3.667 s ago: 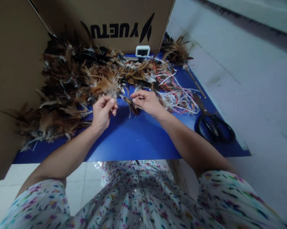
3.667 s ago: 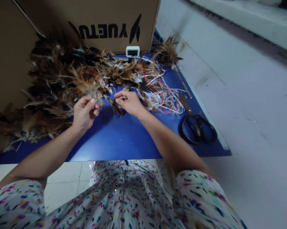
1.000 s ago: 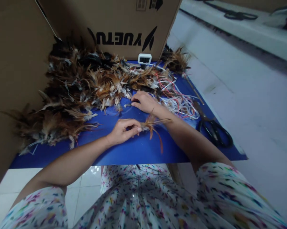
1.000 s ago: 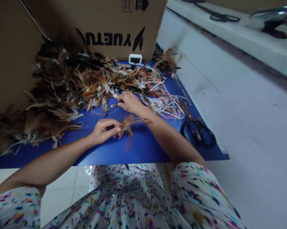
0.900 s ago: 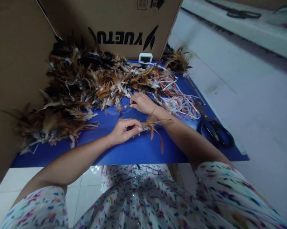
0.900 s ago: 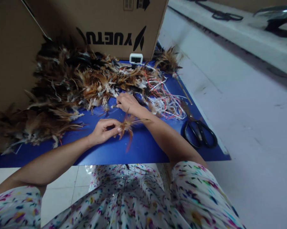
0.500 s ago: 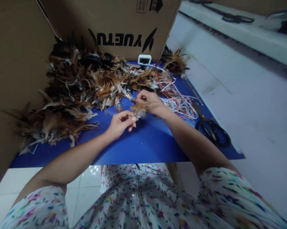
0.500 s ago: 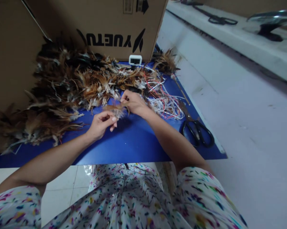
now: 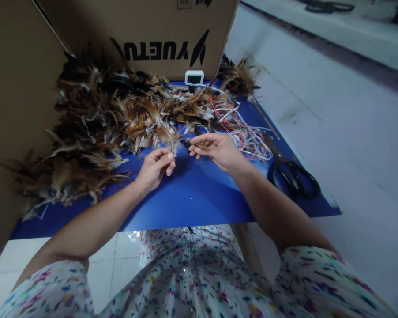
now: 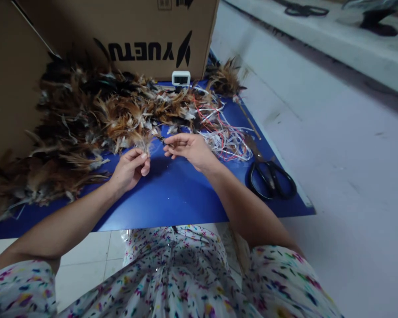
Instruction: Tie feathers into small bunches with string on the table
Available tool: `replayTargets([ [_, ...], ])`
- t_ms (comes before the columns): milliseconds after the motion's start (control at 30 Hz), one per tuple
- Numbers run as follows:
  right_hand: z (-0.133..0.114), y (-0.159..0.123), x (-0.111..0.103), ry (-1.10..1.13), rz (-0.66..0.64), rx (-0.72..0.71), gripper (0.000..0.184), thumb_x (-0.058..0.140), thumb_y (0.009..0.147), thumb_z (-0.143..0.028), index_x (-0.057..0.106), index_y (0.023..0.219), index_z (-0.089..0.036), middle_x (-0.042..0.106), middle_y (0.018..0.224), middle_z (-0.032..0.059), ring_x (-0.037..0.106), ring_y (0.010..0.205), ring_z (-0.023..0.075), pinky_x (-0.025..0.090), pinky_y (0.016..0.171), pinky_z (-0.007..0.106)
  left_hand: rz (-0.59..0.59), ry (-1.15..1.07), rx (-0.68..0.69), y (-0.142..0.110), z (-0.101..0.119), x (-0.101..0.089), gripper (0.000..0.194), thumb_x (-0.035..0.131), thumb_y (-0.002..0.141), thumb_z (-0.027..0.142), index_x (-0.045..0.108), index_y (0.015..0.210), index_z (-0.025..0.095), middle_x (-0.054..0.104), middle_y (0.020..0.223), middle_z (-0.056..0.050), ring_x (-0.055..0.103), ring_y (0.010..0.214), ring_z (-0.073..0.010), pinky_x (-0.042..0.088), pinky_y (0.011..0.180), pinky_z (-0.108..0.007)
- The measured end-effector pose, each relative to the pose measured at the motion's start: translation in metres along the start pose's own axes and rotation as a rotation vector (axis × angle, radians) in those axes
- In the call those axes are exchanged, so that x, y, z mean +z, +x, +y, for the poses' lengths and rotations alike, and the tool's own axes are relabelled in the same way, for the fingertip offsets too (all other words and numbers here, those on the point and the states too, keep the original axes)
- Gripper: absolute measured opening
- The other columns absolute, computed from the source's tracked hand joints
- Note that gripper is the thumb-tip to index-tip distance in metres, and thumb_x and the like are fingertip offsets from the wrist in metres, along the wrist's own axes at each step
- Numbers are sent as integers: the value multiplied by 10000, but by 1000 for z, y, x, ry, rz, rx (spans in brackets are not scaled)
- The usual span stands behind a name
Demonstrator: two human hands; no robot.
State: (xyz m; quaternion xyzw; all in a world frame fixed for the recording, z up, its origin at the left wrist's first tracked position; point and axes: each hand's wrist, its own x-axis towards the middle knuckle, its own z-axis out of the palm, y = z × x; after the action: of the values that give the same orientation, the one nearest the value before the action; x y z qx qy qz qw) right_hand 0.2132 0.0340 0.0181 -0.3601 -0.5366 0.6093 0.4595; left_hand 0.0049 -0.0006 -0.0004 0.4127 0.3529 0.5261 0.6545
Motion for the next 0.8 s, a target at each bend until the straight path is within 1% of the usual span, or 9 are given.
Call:
replayTargets([
  [133, 3, 1, 4, -66, 72, -86, 263, 869, 666, -353, 761, 826, -174, 742, 745, 21, 648, 614, 108, 508, 567, 237, -36, 41, 36, 0, -2, 0, 365, 900, 650, 389, 629, 725, 155, 655, 557, 26, 505, 386, -61, 402, 393, -172],
  [200, 5, 1, 4, -86, 126, -145, 253, 880, 649, -360, 770, 792, -181, 740, 780, 17, 611, 617, 93, 501, 553, 230, -73, 88, 81, 0, -3, 0, 346, 886, 678, 391, 637, 712, 153, 663, 567, 17, 516, 390, -65, 412, 397, -178],
  [267, 6, 1, 5, -84, 159, -170, 278, 894, 630, -387, 769, 775, -184, 739, 802, 15, 612, 640, 98, 515, 559, 234, -111, 156, 131, 0, -5, -2, 326, 860, 719, 392, 646, 697, 148, 662, 580, 9, 522, 397, -65, 415, 403, -183],
  [400, 7, -1, 10, -43, 144, -146, 400, 896, 616, -489, 753, 807, -168, 726, 734, 14, 638, 618, 120, 538, 544, 253, -129, 376, 205, -3, -6, -7, 305, 794, 802, 397, 682, 697, 133, 659, 603, -12, 537, 427, -65, 427, 430, -188],
  [500, 8, -4, 14, -64, 142, -189, 422, 888, 629, -517, 735, 801, -163, 718, 722, 16, 650, 617, 126, 548, 546, 257, -137, 479, 265, -5, -6, -9, 291, 756, 840, 402, 691, 734, 139, 667, 621, -14, 539, 436, -63, 431, 438, -182],
  [567, 8, -6, 16, -104, 124, -234, 397, 873, 661, -518, 725, 784, -171, 718, 740, 18, 660, 645, 129, 569, 590, 270, -165, 501, 305, -6, -5, -9, 286, 726, 865, 406, 687, 758, 143, 674, 644, -14, 542, 439, -60, 428, 434, -176],
  [667, 7, -8, 18, -153, 74, -316, 328, 853, 713, -472, 725, 789, -180, 730, 793, 24, 684, 725, 138, 601, 709, 296, -202, 515, 340, -5, -4, -8, 275, 702, 886, 395, 684, 775, 144, 666, 645, -11, 539, 439, -56, 420, 428, -169],
  [733, 6, -10, 18, -167, 44, -358, 264, 839, 742, -414, 735, 810, -182, 742, 829, 27, 701, 779, 144, 604, 776, 305, -205, 521, 330, -5, -3, -6, 275, 708, 879, 396, 681, 777, 142, 653, 630, -7, 530, 434, -55, 409, 418, -169],
  [800, 4, -12, 17, -192, 26, -371, 205, 813, 769, -367, 743, 826, -183, 752, 853, 25, 708, 800, 145, 600, 795, 303, -210, 532, 300, -5, -1, -5, 288, 710, 878, 404, 674, 765, 141, 635, 606, 0, 519, 428, -55, 402, 413, -171],
])
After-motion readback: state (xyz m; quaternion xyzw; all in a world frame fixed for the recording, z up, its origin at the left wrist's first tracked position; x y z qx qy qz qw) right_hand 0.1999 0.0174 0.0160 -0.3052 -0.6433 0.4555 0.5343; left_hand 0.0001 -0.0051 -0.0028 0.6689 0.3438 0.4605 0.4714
